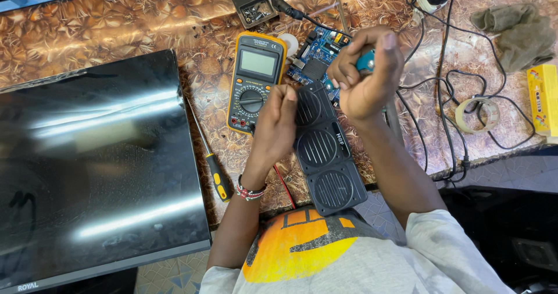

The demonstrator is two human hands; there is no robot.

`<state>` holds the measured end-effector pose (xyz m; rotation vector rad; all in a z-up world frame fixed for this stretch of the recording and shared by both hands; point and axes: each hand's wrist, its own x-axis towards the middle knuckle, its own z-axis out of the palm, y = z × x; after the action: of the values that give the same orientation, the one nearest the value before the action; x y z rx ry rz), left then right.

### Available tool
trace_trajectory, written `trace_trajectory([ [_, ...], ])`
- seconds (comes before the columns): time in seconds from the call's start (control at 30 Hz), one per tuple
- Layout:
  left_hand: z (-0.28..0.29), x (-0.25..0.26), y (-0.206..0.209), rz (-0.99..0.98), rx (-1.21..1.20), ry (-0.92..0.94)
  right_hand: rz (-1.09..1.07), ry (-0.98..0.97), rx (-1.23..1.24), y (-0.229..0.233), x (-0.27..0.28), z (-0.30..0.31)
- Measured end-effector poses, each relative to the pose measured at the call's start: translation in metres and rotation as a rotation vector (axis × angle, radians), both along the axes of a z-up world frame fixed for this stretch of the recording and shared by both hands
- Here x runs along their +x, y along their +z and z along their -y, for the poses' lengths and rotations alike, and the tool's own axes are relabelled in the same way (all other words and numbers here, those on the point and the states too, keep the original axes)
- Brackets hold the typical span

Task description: The person uses a screwdriver to remove screws from the back of a black speaker unit. They then flip the unit over to reveal the internal components, including a speaker driver and wiring.

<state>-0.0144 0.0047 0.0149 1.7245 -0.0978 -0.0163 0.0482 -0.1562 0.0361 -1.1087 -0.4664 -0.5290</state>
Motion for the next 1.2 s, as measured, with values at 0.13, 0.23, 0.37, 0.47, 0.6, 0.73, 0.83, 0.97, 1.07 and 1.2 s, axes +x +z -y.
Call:
trace_trajectory([
  [0.13, -0.010, 0.006, -0.009, -0.375, -0.750, -0.024, -0.164, 0.019, 0.054, 0.014, -0.001, -0.015],
  [0.23, -0.015, 0.010, -0.008, -0.330, -0.854, 0.002, -0.136, 0.009, 0.041, 0.013, 0.002, -0.015],
  [0.37, -0.013, 0.015, -0.007, -0.294, -0.686, 0.062, -0.134, -0.003, 0.043, 0.013, 0.001, -0.017],
  [0.47, -0.007, 0.018, -0.003, -0.277, -0.492, 0.075, -0.139, 0.001, 0.043, 0.015, 0.001, -0.017],
  [0.6, 0.003, 0.022, -0.009, -0.132, -0.188, 0.069, -0.098, 0.015, -0.006, 0.014, 0.001, -0.015],
  [0.73, 0.008, 0.025, 0.003, -0.050, -0.159, -0.027, 0.013, 0.097, -0.091, 0.002, 0.007, -0.006],
  [0.83, 0.012, 0.033, -0.010, 0.053, -0.151, -0.086, 0.114, 0.331, -0.199, -0.014, 0.015, 0.000],
  [0.97, 0.008, 0.038, -0.005, 0.190, -0.244, -0.204, -0.011, 0.410, -0.234, 0.005, 0.015, -0.003],
  [1.07, 0.004, 0.039, -0.003, 0.180, -0.109, -0.273, -0.077, 0.295, -0.376, 0.027, 0.009, -0.013],
  [1.2, -0.001, 0.040, -0.008, 0.083, -0.093, -0.270, -0.018, 0.057, -0.383, 0.030, 0.006, -0.034],
])
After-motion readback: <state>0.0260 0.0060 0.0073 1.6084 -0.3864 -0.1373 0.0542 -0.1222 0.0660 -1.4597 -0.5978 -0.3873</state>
